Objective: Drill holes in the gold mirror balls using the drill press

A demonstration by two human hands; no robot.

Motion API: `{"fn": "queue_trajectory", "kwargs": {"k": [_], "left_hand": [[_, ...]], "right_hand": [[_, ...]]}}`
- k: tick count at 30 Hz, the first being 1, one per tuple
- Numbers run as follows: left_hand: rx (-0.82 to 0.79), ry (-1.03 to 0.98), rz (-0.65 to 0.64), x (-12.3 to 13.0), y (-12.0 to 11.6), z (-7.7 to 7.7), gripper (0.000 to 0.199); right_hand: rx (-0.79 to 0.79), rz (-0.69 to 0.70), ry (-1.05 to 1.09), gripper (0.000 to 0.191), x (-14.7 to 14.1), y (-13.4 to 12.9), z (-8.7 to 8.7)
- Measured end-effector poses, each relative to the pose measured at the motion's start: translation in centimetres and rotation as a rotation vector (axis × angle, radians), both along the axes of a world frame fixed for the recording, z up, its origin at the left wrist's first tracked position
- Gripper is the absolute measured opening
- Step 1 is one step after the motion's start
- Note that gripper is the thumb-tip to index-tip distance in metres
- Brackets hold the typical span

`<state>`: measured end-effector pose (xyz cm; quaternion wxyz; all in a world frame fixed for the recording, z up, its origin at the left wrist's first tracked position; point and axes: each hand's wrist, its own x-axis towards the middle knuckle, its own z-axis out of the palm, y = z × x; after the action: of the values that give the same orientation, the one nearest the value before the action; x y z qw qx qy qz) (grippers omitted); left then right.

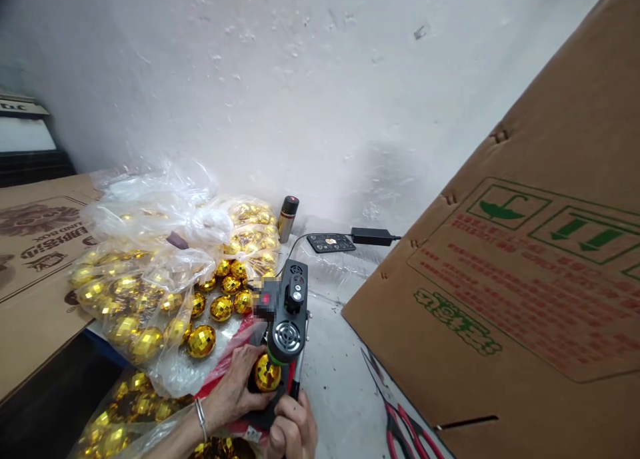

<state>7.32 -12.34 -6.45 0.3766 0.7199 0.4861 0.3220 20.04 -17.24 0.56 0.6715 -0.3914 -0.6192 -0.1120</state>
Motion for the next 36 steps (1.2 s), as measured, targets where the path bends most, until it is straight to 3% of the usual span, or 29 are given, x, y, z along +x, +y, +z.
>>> {"fn": "queue_trajectory", "kwargs": {"k": [2,5,8,11,12,16,20,23,26,30,32,36], "left_hand": [[-0.01,0.007,-0.003,0.0,0.0,0.2,0.064],[-0.007,-0.002,0.006,-0.4,-0.7,-0.4,0.067],[0.107,-0.006,0.001,-2.3,-2.6,-1.8,0.075],[0.325,0.048,-0.014,-5.7,-4.3,-2.4,0.101],[0.39,0.091,0.016,-7.0,-4.4,-2.2,0.101],[0.504,0.409,0.304,-10.9,-2.3,0.0,0.046],[0.347,0.591,0.34,-11.3,0.9,2.0,0.045],[0.195,0.332,0.365,-9.8,1.3,3.2,0.049],[-0.106,-0.206,0.38,-7.4,0.1,4.5,0.06],[-0.56,-0.844,0.238,-4.1,-2.1,4.7,0.071],[-0.591,-0.913,0.224,-2.9,-2.6,3.8,0.073],[-0.34,-0.694,0.331,-1.7,-2.4,1.6,0.07]], "right_hand": [[-0.063,-0.019,-0.019,0.045,0.0,-0.7,2.8],[-0.204,-0.086,0.147,0.038,-0.5,-1.1,7.3],[-0.141,-0.042,0.164,0.035,-1.1,-0.7,9.7],[-0.084,-0.039,0.151,0.036,-1.3,-0.2,9.3],[-0.065,-0.037,0.152,0.035,-1.3,-0.1,8.9],[0.02,0.021,0.091,0.033,-1.1,-0.2,7.2],[-0.018,0.037,0.066,0.031,-0.9,-0.5,7.0],[0.012,0.046,0.066,0.032,-1.0,-0.5,7.3],[0.001,0.037,0.107,0.032,-1.4,-0.4,8.0],[-0.122,0.035,0.174,0.033,-1.4,-0.5,9.2],[-0.144,0.046,0.156,0.033,-1.2,-0.6,9.7],[-0.143,0.074,0.139,0.032,-0.9,-0.7,9.7]]}}
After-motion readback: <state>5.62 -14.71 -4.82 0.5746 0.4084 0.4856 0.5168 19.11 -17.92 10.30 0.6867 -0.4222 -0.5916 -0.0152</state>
